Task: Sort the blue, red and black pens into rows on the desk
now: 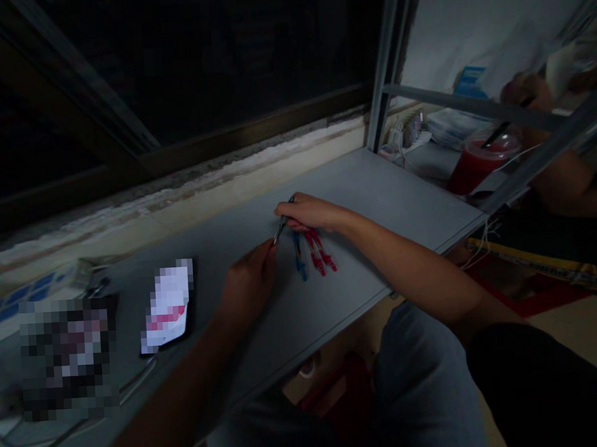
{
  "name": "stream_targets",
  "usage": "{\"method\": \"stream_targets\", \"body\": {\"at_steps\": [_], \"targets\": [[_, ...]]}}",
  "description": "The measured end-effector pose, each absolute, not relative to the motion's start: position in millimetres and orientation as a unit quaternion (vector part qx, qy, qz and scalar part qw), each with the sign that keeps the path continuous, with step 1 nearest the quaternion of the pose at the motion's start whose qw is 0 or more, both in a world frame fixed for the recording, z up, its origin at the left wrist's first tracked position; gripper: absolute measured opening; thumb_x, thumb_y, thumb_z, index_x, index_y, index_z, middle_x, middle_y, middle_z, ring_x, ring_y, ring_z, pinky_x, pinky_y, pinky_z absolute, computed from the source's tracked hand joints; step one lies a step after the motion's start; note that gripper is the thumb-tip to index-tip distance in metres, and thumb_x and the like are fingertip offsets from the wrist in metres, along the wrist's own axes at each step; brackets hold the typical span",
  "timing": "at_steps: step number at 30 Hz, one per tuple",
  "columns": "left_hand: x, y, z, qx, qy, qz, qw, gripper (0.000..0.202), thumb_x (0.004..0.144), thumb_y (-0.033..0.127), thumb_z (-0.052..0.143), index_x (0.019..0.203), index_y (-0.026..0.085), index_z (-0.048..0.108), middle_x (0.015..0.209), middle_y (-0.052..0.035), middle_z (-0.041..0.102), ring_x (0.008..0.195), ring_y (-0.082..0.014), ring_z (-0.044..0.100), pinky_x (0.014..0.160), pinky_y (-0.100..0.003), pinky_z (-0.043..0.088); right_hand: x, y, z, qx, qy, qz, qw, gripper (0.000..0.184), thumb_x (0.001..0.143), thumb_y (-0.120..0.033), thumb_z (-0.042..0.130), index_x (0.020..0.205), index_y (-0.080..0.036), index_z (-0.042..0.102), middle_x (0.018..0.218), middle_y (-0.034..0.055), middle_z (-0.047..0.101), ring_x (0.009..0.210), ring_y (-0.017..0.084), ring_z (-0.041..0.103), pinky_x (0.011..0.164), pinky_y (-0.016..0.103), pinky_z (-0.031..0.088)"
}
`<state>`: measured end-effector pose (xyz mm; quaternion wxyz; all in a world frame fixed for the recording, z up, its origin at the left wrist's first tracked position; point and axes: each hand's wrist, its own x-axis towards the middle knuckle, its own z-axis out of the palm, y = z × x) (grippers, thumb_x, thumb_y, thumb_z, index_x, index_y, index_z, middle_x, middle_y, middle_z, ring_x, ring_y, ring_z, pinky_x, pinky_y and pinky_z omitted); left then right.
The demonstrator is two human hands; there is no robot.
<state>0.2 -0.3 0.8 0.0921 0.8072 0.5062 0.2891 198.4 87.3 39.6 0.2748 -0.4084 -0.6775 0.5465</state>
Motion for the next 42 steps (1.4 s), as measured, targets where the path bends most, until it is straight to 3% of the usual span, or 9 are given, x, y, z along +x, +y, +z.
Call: {"method": "stream_targets", "body": {"at_steps": [3, 7, 11, 16, 20, 25, 29, 35, 42], "targets": [[0, 0, 5, 0.783, 0.517, 0.303, 0.166, 0.048, 0.109, 0.048, 0.034, 0.109, 0.018, 0.072, 0.067, 0.0003, 0.064, 0.057, -0.0160, 0.062, 0.062, -0.027, 0.048, 204, 92, 40, -0.333, -0.716, 0.555, 0.262, 0.050, 0.104, -0.024, 0.052, 0.055, -0.018, 0.046, 0.043, -0.0056, 0.044, 0.040, 0.005, 0.033, 0.043, 0.019, 0.028], [-5, 8, 4, 0.760, 0.542, 0.312, 0.175, 0.047, 0.108, 0.047, 0.034, 0.104, 0.018, 0.071, 0.065, 0.0022, 0.056, 0.056, -0.0158, 0.056, 0.060, -0.027, 0.045, 214, 101, 39, -0.269, -0.728, 0.569, 0.273, 0.019, 0.091, -0.023, 0.078, 0.085, -0.014, 0.062, 0.062, -0.0051, 0.061, 0.051, 0.006, 0.053, 0.048, 0.016, 0.039], [-10, 17, -3, 0.766, 0.548, 0.291, 0.167, 0.045, 0.106, 0.047, 0.036, 0.104, 0.019, 0.071, 0.067, 0.0021, 0.057, 0.058, -0.0167, 0.056, 0.063, -0.028, 0.046, 218, 113, 29, -0.338, -0.719, 0.539, 0.281, 0.036, 0.096, -0.037, 0.074, 0.074, -0.015, 0.057, 0.062, -0.0013, 0.063, 0.049, 0.007, 0.055, 0.047, 0.017, 0.040], [-10, 18, -5, 0.763, 0.557, 0.282, 0.165, 0.045, 0.105, 0.048, 0.037, 0.105, 0.020, 0.072, 0.070, 0.0011, 0.060, 0.059, -0.0176, 0.057, 0.065, -0.029, 0.047, 218, 124, 19, -0.297, -0.711, 0.550, 0.323, 0.038, 0.069, -0.008, 0.091, 0.094, -0.014, 0.063, 0.077, -0.0033, 0.071, 0.062, 0.008, 0.063, 0.060, 0.018, 0.049], [-10, 19, -5, 0.759, 0.561, 0.282, 0.170, 0.046, 0.105, 0.050, 0.036, 0.104, 0.020, 0.071, 0.070, 0.0004, 0.061, 0.060, -0.0187, 0.059, 0.064, -0.029, 0.047, 220, 126, 17, -0.317, -0.715, 0.539, 0.313, 0.019, 0.089, -0.024, 0.079, 0.089, -0.014, 0.063, 0.070, -0.0004, 0.070, 0.065, 0.013, 0.067, 0.062, 0.020, 0.050], [-11, 20, -7, 0.760, 0.561, 0.285, 0.163, 0.045, 0.106, 0.048, 0.033, 0.104, 0.021, 0.069, 0.070, -0.0005, 0.062, 0.059, -0.0186, 0.059, 0.064, -0.030, 0.048, 223, 127, 18, -0.300, -0.731, 0.533, 0.301, 0.036, 0.075, -0.012, 0.088, 0.101, -0.016, 0.063, 0.084, -0.0012, 0.073, 0.069, 0.011, 0.065, 0.066, 0.021, 0.050], [-12, 21, -7, 0.764, 0.556, 0.279, 0.170, 0.045, 0.106, 0.049, 0.033, 0.106, 0.021, 0.068, 0.070, -0.0003, 0.062, 0.058, -0.0184, 0.058, 0.064, -0.030, 0.048, 220, 127, 19, -0.334, -0.720, 0.531, 0.297, 0.019, 0.093, -0.022, 0.074, 0.081, -0.015, 0.061, 0.069, -0.0004, 0.067, 0.063, 0.011, 0.061, 0.062, 0.022, 0.048], [-11, 20, -6, 0.773, 0.543, 0.273, 0.181, 0.040, 0.105, 0.047, 0.036, 0.107, 0.020, 0.066, 0.071, 0.0000, 0.064, 0.057, -0.0175, 0.060, 0.062, -0.028, 0.048, 218, 125, 28, -0.268, -0.673, 0.582, 0.370, 0.026, 0.076, 0.000, 0.078, 0.090, -0.015, 0.063, 0.083, -0.0008, 0.074, 0.067, 0.008, 0.062, 0.067, 0.020, 0.053], [-9, 17, -6, 0.786, 0.519, 0.270, 0.202, 0.039, 0.105, 0.048, 0.038, 0.113, 0.019, 0.063, 0.075, 0.0006, 0.067, 0.058, -0.0165, 0.060, 0.062, -0.028, 0.049, 217, 118, 39, -0.280, -0.590, 0.606, 0.454, 0.030, 0.077, 0.000, 0.075, 0.099, -0.018, 0.063, 0.090, 0.0008, 0.076, 0.081, 0.010, 0.068, 0.076, 0.020, 0.055]]}}
